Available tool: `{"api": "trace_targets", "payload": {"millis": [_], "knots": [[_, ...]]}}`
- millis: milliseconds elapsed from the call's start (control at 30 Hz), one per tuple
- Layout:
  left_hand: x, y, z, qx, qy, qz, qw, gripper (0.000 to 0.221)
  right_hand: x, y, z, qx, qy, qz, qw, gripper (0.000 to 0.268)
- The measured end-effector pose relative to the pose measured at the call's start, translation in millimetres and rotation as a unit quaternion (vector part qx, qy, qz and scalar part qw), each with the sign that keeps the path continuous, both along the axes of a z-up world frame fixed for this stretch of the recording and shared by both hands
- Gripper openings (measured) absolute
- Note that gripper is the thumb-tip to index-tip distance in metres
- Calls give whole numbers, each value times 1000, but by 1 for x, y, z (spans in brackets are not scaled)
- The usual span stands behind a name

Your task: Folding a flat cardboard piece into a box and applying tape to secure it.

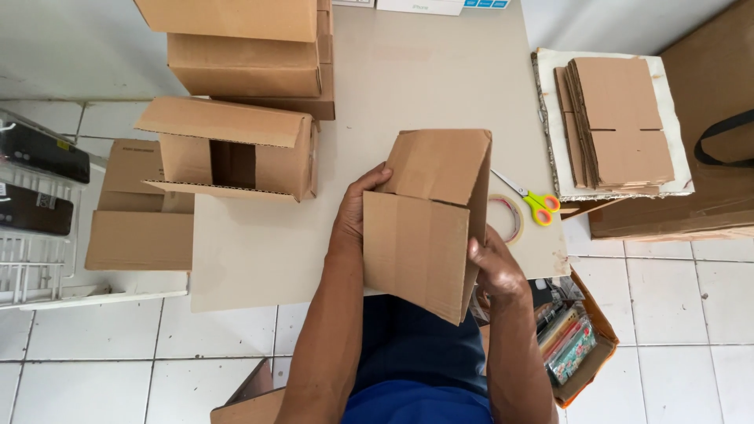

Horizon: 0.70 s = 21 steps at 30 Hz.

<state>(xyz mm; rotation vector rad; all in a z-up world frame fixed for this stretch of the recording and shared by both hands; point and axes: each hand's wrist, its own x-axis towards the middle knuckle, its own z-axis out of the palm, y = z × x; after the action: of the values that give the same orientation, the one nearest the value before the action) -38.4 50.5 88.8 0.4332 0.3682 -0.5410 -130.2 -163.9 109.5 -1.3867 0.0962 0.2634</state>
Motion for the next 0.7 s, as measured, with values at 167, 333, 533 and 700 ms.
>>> {"api": "trace_targets", "payload": {"millis": [167,333,533,700], "knots": [[0,-1,2,-24,-17,1,1000,44,12,-38,-55,-21,5,-81,996,33],[6,-6,-29,-99,-28,25,994,38,10,-11,-17,-55,13,-135,989,31],[10,1,-39,-180,-88,67,977,64,-3,22,38,-154,4,-153,976,24],[18,-7,-88,-148,-248,-36,957,67,-3,4,57,-362,17,-144,921,35]]}}
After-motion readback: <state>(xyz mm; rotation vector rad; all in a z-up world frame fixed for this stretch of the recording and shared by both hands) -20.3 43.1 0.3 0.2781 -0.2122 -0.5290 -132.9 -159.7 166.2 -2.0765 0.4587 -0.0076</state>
